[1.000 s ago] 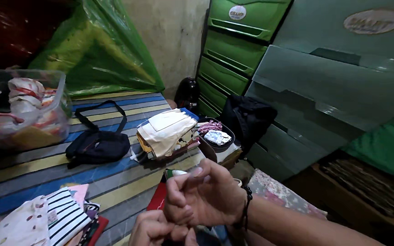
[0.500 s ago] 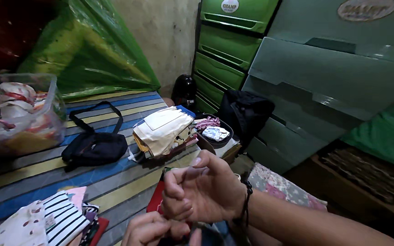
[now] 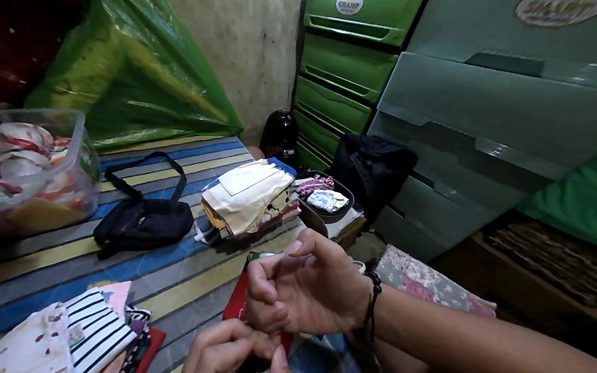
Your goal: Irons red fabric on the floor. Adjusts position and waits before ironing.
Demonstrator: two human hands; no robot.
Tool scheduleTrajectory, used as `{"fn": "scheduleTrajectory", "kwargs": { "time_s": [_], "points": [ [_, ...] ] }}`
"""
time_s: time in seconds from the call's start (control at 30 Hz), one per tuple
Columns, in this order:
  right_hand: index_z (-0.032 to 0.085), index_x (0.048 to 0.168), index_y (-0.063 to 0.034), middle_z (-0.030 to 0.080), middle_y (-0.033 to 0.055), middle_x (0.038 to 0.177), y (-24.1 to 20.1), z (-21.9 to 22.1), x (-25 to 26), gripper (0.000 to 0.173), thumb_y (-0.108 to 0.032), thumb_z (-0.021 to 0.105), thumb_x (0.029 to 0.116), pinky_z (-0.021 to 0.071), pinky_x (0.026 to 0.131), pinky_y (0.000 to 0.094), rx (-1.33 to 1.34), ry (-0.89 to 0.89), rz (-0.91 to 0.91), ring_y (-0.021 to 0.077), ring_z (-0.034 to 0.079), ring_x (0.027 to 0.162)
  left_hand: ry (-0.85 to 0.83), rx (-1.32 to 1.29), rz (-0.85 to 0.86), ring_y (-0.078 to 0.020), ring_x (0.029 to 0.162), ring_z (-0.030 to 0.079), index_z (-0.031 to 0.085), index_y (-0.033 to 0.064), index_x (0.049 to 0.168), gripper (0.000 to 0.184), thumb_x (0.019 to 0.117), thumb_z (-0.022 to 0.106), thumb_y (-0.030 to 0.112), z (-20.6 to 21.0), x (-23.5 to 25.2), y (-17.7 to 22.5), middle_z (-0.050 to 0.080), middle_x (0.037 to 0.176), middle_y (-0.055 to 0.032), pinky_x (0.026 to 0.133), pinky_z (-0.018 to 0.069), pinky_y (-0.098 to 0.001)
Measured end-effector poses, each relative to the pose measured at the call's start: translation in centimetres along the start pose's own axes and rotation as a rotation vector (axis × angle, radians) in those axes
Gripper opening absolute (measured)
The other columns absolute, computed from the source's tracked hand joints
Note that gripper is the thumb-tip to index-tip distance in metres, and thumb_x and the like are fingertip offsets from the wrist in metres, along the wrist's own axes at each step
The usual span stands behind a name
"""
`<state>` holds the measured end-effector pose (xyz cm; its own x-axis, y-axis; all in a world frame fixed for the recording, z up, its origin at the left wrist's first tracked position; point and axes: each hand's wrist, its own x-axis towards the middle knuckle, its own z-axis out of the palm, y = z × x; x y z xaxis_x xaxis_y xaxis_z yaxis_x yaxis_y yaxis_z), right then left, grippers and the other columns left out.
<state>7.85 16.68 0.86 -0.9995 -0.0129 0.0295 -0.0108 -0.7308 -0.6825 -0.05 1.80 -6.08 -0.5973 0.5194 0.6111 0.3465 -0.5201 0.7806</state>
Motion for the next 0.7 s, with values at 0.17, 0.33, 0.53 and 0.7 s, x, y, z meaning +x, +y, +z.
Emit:
{"fn": "scheduleTrajectory", "kwargs": {
  "time_s": [0.17,0.33,0.53,0.7],
  "points": [
    [0.060,0.089,-0.0172,0.060,-0.0051,0.080,-1.0,-0.5,-0.2,0.046,-0.051,0.032,0.1047,0.0537,0.073,0.0244,-0.348,0.249,-0.062,0.0058,0.061,0.075,-0.213,-0.183,-0.155,-0.0120,0.105,0.068,0.069,0.0152,0.124,0.045,0.0830,0.085,0.024,-1.6,0.9,-1.9,0.065,0.123,0.0011,0.088,0.0624,-0.0313],
    [0.062,0.131,-0.0103,0.066,0.0121,0.119,-1.9,-4.8,-1.0,0.043,-0.041,0.062,0.1001,0.0565,0.091,0.0480,-1.664,0.836,0.292,0.0271,0.065,0.110,-0.355,0.420,-0.430,-0.0335,0.132,0.055,0.052,-0.0064,0.142,0.073,0.0902,0.075,0.040,-3.0,-0.5,-5.8,0.056,0.142,-0.0238,0.107,0.0492,-0.0496],
    [0.024,0.165,-0.0231,0.067,0.0226,0.119,-0.5,-9.0,-1.6,0.064,-0.027,0.054,0.1086,0.0568,0.088,0.0539,-1.394,0.762,0.680,0.0357,0.070,0.097,-0.403,0.945,-0.629,-0.0576,0.132,0.045,0.056,-0.0011,0.142,0.082,0.0805,0.082,0.046,-3.8,-6.2,-11.4,0.049,0.145,-0.0338,0.104,0.0393,-0.0704],
    [0.020,0.167,-0.0270,0.066,0.0251,0.120,0.0,-8.8,-0.6,0.060,-0.022,0.042,0.1117,0.0573,0.084,0.0523,-1.376,0.707,0.730,0.0357,0.070,0.091,-0.376,0.849,-0.831,-0.0460,0.102,0.068,0.041,-0.0030,0.148,0.087,0.0842,0.082,0.040,-4.2,-4.8,-10.9,0.068,0.115,-0.0274,0.087,0.0531,-0.0644]
  ]
}}
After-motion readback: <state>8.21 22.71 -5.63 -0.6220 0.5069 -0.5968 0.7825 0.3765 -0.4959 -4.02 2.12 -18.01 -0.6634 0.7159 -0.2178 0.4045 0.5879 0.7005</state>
